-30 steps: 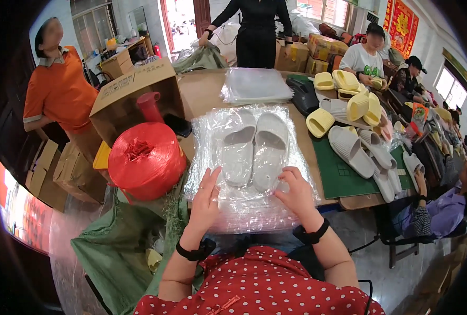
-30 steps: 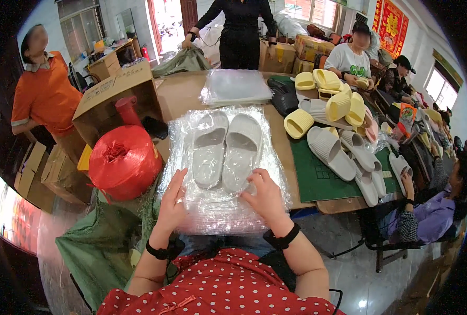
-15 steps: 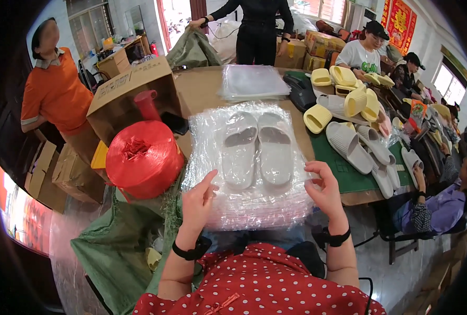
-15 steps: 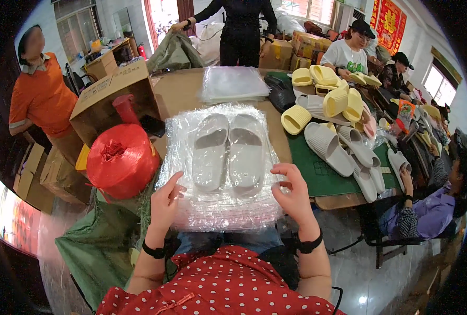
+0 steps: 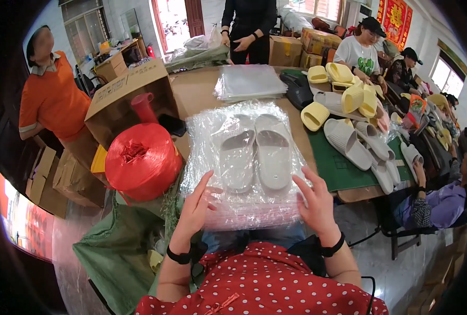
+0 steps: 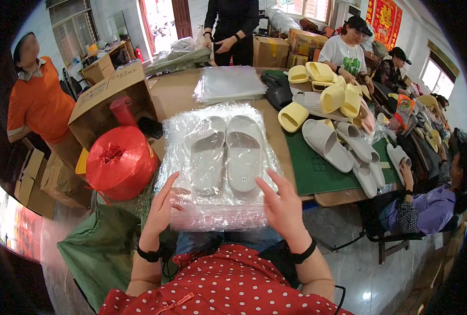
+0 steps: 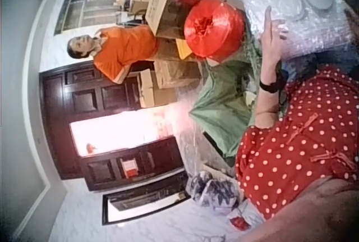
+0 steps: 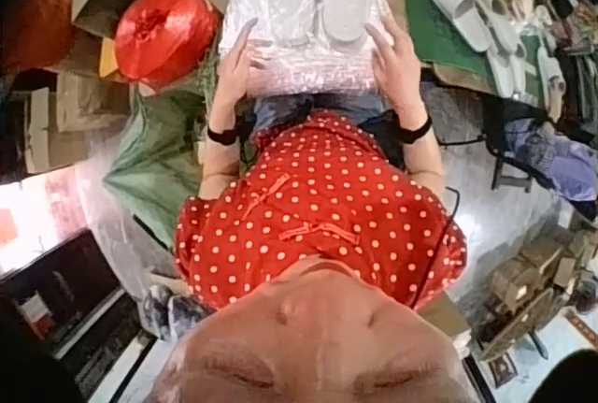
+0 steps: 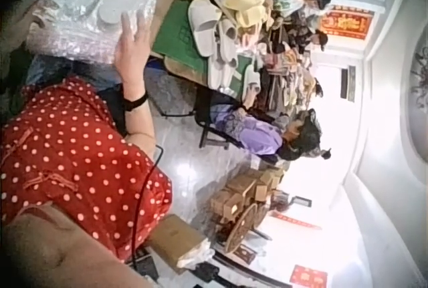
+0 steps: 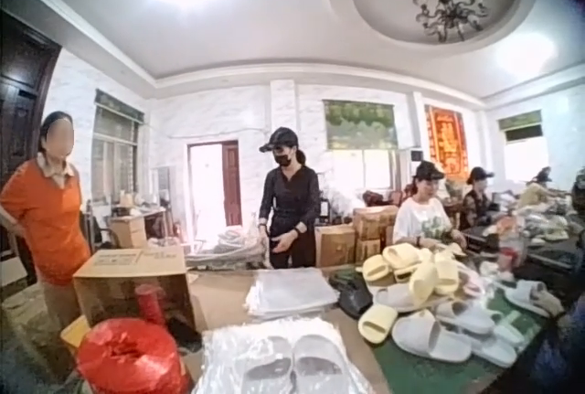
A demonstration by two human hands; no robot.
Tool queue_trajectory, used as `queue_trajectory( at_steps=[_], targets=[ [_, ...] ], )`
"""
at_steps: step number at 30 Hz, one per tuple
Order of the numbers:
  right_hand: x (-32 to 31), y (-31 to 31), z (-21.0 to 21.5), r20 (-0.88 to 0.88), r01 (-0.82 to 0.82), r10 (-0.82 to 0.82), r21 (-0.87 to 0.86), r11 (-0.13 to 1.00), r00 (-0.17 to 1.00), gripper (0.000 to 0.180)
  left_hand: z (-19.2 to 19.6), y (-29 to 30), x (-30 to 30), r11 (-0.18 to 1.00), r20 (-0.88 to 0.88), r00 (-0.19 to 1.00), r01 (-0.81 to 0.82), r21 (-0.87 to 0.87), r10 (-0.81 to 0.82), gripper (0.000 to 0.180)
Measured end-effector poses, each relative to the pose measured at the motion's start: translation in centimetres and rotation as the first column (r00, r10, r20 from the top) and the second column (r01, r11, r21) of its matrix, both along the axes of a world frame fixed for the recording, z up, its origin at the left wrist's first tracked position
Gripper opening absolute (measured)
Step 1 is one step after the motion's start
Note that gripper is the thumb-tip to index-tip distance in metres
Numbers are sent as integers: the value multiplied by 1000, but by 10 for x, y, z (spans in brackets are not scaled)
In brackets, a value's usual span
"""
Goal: The recorder is organizing, inspecting, and bagging different colors of slippers at a packaging station.
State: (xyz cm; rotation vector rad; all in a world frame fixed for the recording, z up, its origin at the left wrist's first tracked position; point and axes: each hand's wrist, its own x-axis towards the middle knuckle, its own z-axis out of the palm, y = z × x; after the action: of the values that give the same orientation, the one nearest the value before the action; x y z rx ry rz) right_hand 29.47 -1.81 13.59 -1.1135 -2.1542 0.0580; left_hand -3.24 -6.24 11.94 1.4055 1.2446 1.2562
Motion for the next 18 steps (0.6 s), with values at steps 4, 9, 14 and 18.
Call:
queue_trajectory(
  at_steps=[4,9,14,18],
  targets=[
    [26,2,5,-113,-57,66,85,995,991,36,-3,-4,-18,993,-127,985,113,-35,-116,63],
    [41,4,23,-522,-334,266,-38,942,811,24,-4,-9,-52,976,229,956,207,-71,-186,73],
    [2,32,54,-283,-322,299,-38,946,911,22,26,34,-13,955,-237,949,-147,259,210,60],
    [-15,52,25,2,-358,360,-106,928,933,31,17,48,9,893,-859,494,314,321,135,61]
  ],
)
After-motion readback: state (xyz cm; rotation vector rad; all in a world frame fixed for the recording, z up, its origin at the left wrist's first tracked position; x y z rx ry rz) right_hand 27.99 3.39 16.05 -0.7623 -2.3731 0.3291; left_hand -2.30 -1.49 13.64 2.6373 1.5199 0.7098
